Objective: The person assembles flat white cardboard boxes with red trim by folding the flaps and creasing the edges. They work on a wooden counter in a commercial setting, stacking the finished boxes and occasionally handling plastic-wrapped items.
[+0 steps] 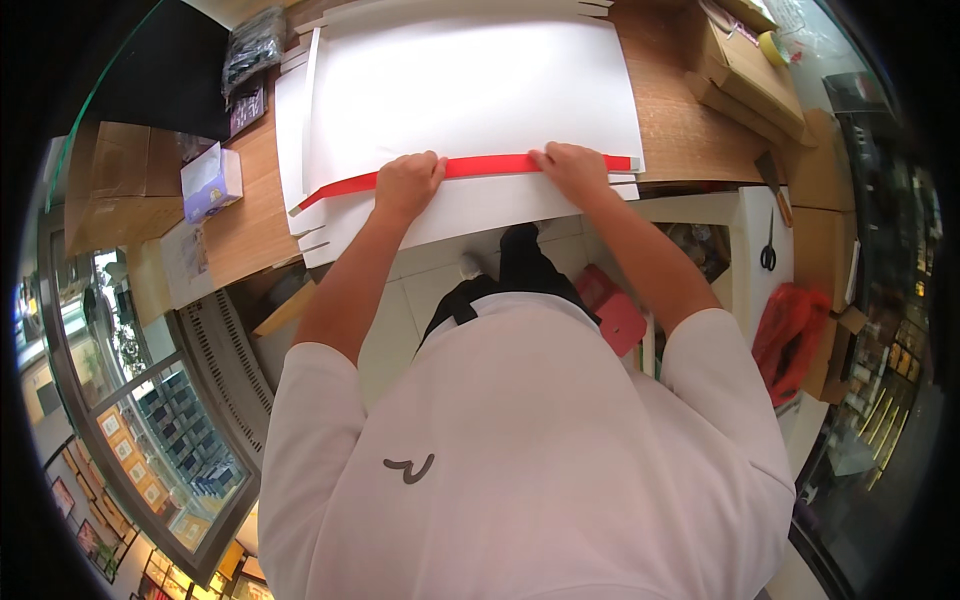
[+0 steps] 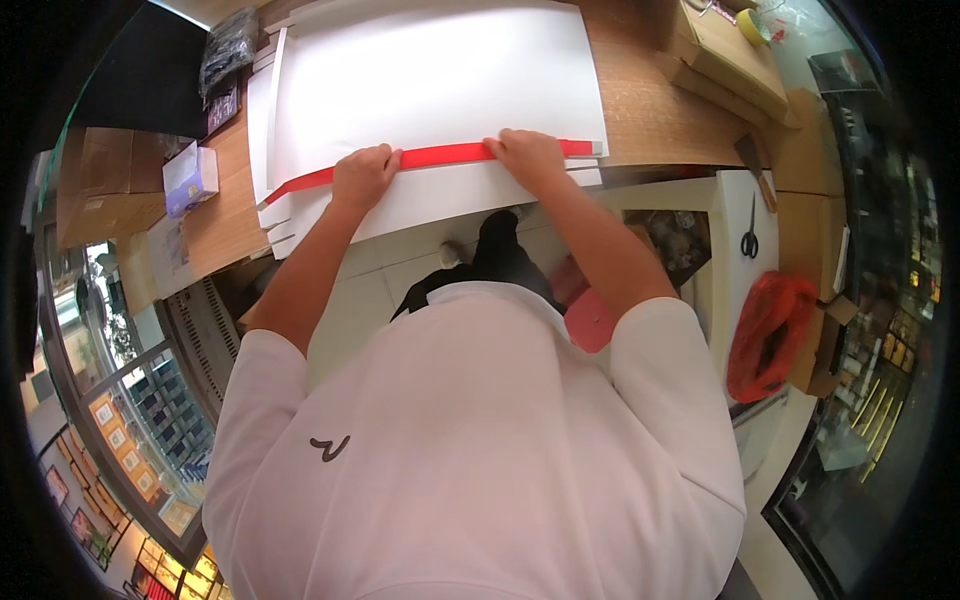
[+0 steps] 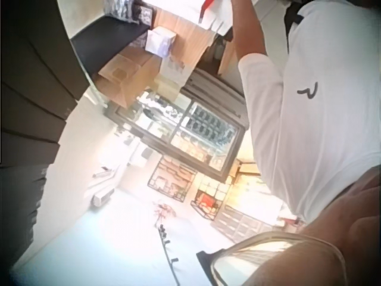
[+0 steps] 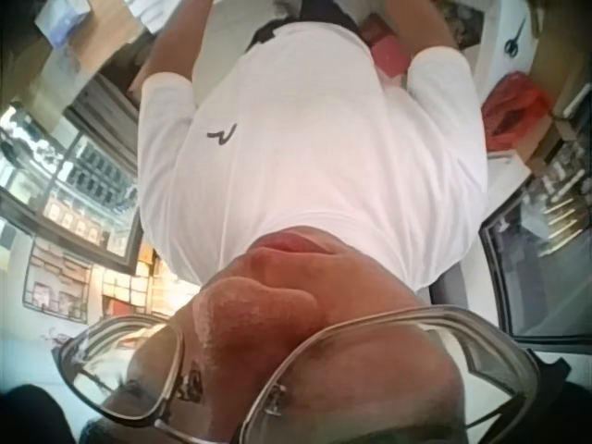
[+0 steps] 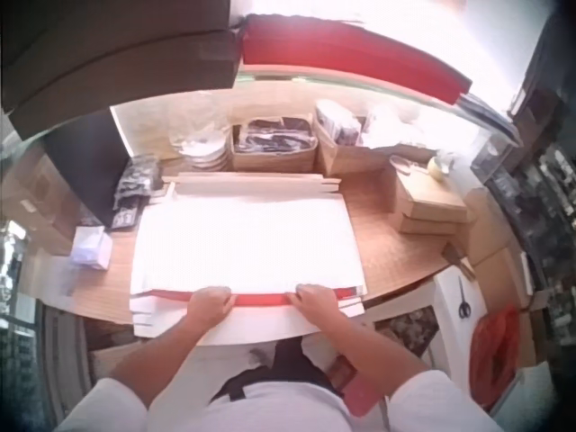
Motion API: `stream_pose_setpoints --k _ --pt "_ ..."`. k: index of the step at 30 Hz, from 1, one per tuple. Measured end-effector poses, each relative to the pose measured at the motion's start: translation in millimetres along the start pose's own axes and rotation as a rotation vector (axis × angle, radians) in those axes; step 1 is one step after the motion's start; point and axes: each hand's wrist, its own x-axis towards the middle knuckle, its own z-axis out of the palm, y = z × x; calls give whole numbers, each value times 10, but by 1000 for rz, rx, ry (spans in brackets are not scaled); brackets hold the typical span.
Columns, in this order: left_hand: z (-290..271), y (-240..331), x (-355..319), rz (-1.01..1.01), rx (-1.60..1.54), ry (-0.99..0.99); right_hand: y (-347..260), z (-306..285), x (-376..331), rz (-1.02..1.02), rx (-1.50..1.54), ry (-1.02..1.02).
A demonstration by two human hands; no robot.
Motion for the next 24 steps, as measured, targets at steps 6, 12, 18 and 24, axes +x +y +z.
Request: stream_pose_setpoints --k 6,12,18,24 --pt "-168 -621 -256 -122 200 75 325 0 -132 24 -62 125" --pt "-222 -706 -372 -171 190 77 290 3 -158 62 -25 149" --pt "-184 -676 -393 -180 181 127 263 15 -190 93 -18 164" --pt "-448 -703 -398 -360 213 104 290 18 -147 83 -15 171"
